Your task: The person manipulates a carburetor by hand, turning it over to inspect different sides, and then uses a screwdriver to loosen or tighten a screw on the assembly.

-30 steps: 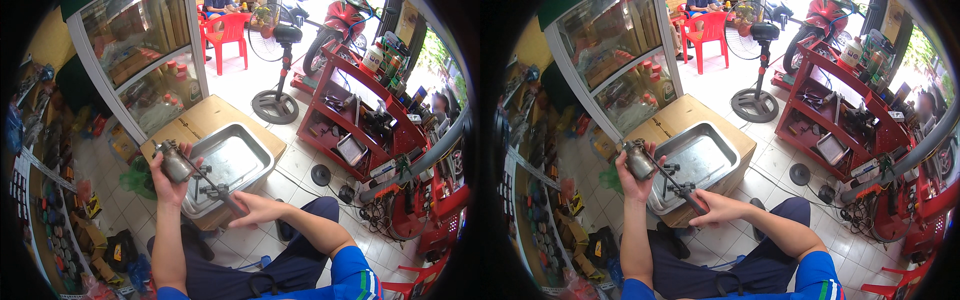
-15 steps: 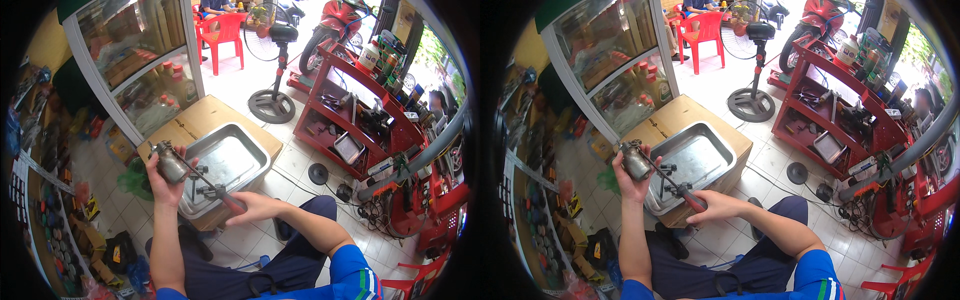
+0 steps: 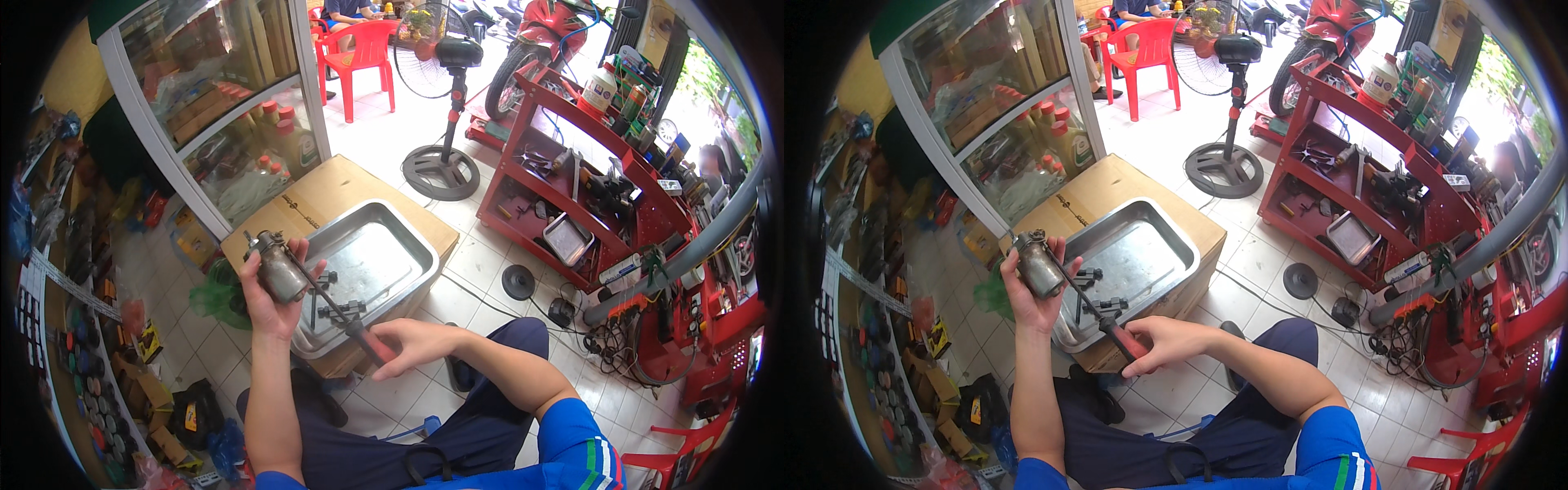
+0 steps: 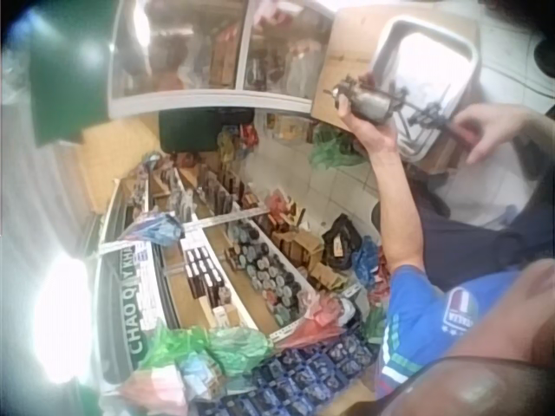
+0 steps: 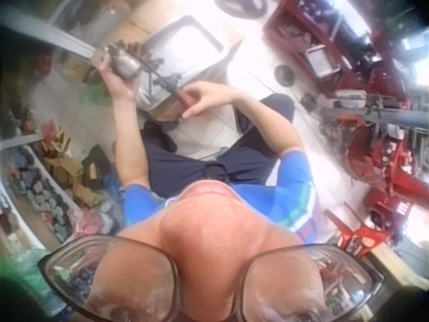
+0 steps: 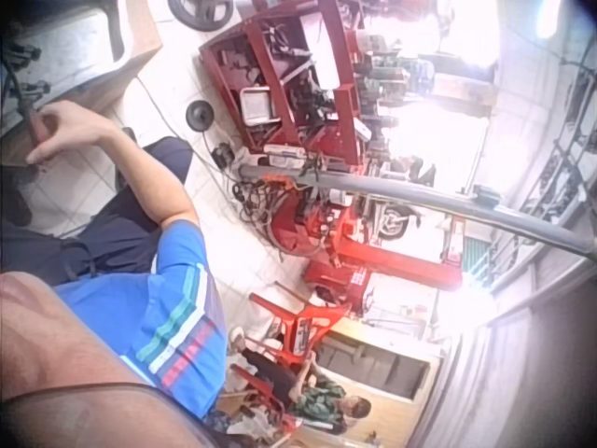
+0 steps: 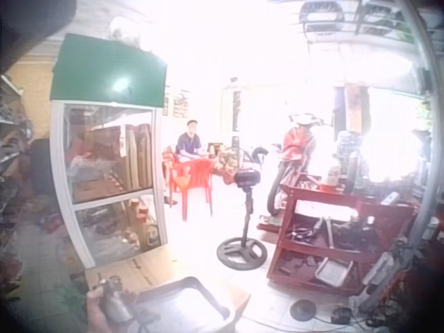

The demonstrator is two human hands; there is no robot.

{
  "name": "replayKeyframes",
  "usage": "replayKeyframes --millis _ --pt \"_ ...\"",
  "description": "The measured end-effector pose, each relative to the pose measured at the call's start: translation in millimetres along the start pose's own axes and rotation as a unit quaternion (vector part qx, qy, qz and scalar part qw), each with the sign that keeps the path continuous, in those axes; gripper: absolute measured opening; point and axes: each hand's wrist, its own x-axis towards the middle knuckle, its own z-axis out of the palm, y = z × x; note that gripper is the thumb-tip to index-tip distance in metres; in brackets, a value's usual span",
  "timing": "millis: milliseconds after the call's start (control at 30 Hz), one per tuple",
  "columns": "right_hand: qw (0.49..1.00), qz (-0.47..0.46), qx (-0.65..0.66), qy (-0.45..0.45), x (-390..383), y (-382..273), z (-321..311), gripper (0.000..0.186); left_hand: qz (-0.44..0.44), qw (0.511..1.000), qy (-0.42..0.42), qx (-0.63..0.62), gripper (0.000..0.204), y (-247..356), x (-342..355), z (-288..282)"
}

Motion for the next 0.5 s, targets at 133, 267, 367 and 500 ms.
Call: replayKeyframes --millis 133,267,367,500 --pt "0.996 -0.045 -0.008 0.076 3 9 6 0.045 -0.003 1.000 -0.001 0.002 0.045 0 0 3" --pt "0.998 -0.002 0.012 0.057 -1 -4 4 0.045 -0.005 1.000 0.009 0.002 0.045 0 -1 6" --pt "0.999 0.038 0.005 0.036 -2 -8 4 0.047 -0.002 1.000 0.008 0.017 0.044 -2 2 -1" --pt "0.999 0.037 -0.003 0.039 -2 -10 6 0.048 -0.005 1.000 0.005 0.016 0.043 -3 2 -2"
